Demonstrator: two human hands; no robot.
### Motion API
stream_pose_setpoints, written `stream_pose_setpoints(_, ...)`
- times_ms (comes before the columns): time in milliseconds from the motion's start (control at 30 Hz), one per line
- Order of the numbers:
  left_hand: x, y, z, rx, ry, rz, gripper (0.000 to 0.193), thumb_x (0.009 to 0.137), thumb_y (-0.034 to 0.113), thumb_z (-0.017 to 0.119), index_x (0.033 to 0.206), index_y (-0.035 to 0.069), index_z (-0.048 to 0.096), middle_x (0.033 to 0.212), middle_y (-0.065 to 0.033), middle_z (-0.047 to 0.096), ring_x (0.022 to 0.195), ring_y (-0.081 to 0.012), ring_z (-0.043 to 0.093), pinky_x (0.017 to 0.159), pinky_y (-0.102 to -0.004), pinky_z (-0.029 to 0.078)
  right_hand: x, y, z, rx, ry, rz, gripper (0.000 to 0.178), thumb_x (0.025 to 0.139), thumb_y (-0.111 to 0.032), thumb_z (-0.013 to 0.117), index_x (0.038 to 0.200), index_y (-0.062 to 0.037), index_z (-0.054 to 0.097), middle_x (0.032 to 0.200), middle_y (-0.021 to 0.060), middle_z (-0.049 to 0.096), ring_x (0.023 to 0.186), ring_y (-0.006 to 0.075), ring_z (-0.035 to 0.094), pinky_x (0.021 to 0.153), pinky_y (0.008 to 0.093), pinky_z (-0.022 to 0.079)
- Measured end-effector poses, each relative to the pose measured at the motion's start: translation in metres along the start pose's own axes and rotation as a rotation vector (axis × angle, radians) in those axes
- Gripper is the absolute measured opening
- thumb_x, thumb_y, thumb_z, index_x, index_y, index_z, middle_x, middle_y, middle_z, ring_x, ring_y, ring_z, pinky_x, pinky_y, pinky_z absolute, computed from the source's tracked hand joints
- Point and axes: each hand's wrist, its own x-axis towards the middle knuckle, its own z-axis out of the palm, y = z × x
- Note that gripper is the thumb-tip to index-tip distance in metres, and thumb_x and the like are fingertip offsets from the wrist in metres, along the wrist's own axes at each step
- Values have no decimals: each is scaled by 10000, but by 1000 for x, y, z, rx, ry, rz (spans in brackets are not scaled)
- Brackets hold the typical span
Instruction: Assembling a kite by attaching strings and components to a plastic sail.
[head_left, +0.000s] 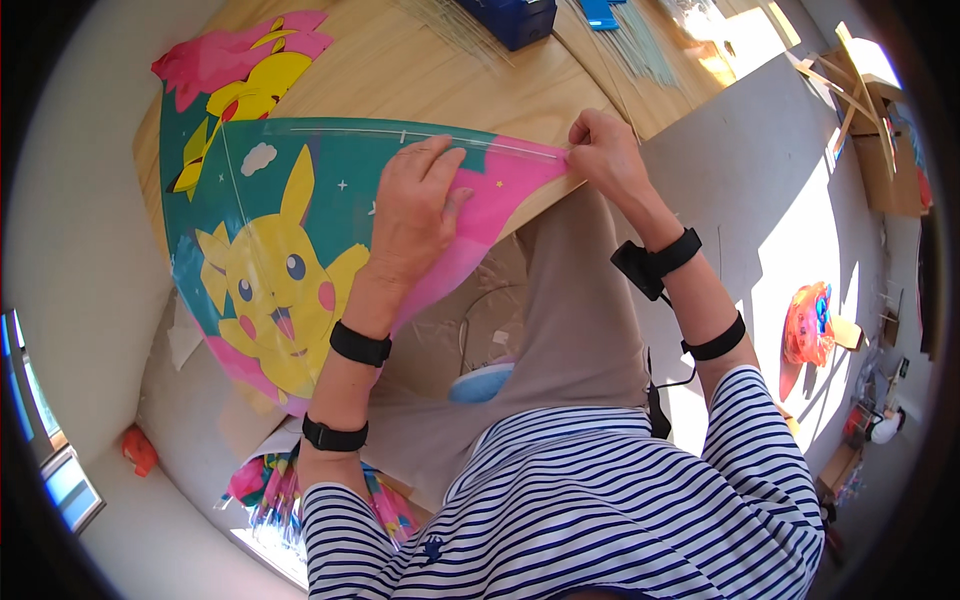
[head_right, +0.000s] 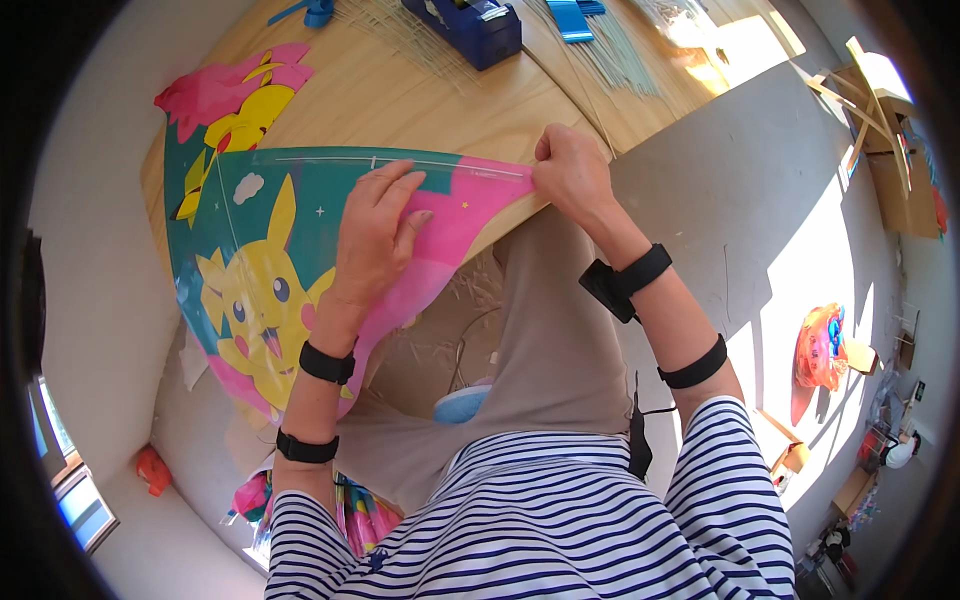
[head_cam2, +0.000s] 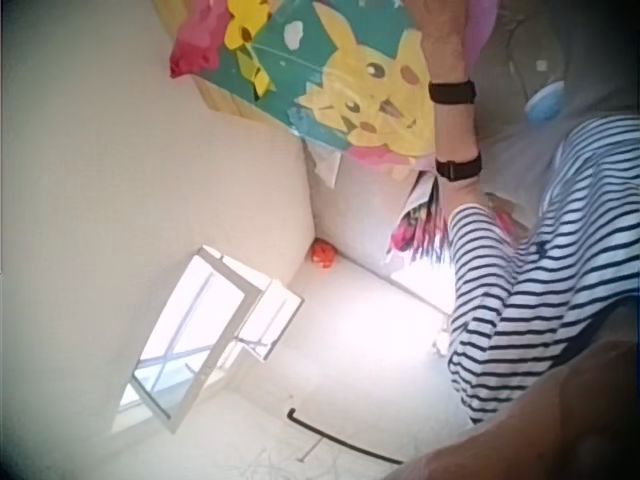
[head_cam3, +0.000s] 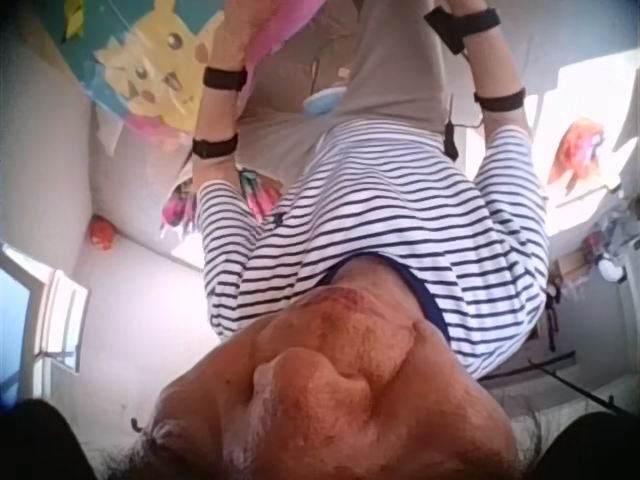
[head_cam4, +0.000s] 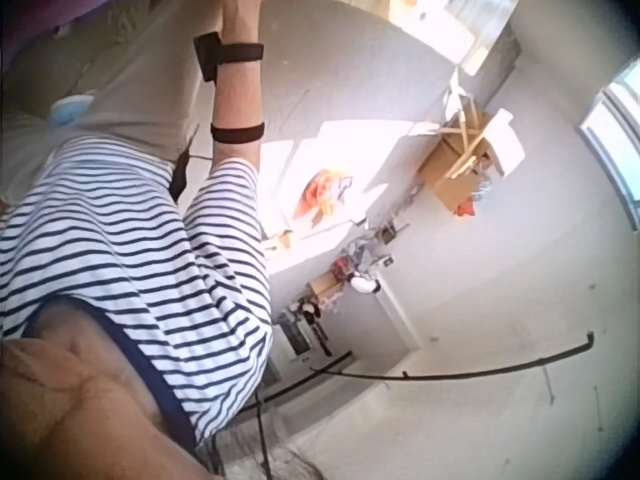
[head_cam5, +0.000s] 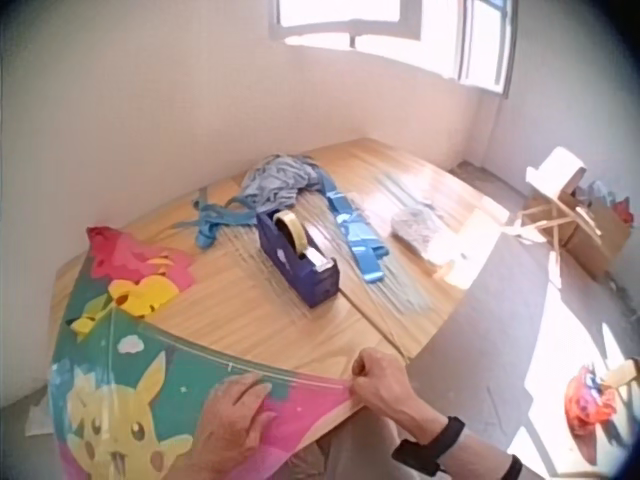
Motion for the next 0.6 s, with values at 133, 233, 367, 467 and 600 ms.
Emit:
stream_pose_setpoints(133,14,39,43,-204,32,-26,281,809,-7,667,1088,17,666,1147,-145,633,1074,-339,577,900,-399,486,6,2,-3,25,-41,-18,139,694,-51,582,812,-12,646,823,194,672,806,352,647,711,415,506)
stream_pose_setpoints(233,28,53,64,-254,97,-42,252,800,-36,642,1039,35,684,1031,-131,638,993,-328,582,842,-398,490,9,7,-3,48,-61,-12,147,695,-60,585,812,-11,660,838,196,679,829,352,655,728,415,510)
stream_pose_setpoints(367,38,57,83,-302,117,-109,204,795,-40,639,965,46,710,922,-114,628,930,-311,581,807,-403,486,9,8,-4,59,-62,-10,143,706,-77,594,812,-20,671,852,193,685,846,349,660,744,411,513)
stream_pose_setpoints(467,39,53,95,-313,145,-140,172,776,-35,647,908,53,714,882,-112,611,900,-315,575,787,-416,479,9,6,-4,75,-67,1,140,710,-85,602,813,-28,677,861,190,690,853,348,663,750,409,515)
stream_pose_setpoints(600,40,55,100,-286,166,-165,113,737,5,684,834,62,694,872,-117,596,885,-334,568,770,-447,469,12,11,-5,79,-88,17,160,705,-84,602,828,-32,690,876,187,698,868,340,669,750,409,517)
